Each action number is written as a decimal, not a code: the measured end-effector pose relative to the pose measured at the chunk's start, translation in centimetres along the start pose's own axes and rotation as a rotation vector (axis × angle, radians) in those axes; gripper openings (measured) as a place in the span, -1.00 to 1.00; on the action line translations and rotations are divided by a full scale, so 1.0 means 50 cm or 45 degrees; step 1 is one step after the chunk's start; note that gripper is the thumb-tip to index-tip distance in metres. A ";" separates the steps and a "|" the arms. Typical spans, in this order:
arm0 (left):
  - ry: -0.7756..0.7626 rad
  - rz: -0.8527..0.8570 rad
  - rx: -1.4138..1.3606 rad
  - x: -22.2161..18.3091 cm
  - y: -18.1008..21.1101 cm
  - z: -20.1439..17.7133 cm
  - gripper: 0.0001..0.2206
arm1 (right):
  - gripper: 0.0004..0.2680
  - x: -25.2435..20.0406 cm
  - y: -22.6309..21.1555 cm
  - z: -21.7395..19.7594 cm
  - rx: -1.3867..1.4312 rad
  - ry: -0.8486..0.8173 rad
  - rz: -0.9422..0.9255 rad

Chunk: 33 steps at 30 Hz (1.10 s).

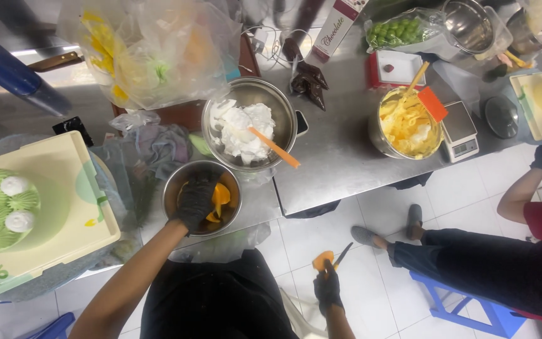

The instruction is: Peeling a whole mango with a peeler, then slicing it into small pieces with a knife and placing them on top of a decorated cake.

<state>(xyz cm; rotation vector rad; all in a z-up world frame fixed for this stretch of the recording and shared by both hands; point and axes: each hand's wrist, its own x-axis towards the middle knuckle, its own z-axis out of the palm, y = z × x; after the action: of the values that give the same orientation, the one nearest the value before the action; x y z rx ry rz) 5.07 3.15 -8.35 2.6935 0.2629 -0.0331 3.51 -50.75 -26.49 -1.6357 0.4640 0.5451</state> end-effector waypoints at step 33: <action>0.529 -0.108 -0.669 -0.022 -0.039 0.073 -0.58 | -0.69 -0.223 -0.309 0.253 0.057 0.153 -0.136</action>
<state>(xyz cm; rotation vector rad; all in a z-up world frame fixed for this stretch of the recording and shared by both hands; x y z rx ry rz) 3.69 3.14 -12.41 2.1407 0.4406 0.5036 2.52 -36.27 -8.81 -1.6458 0.4708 0.3561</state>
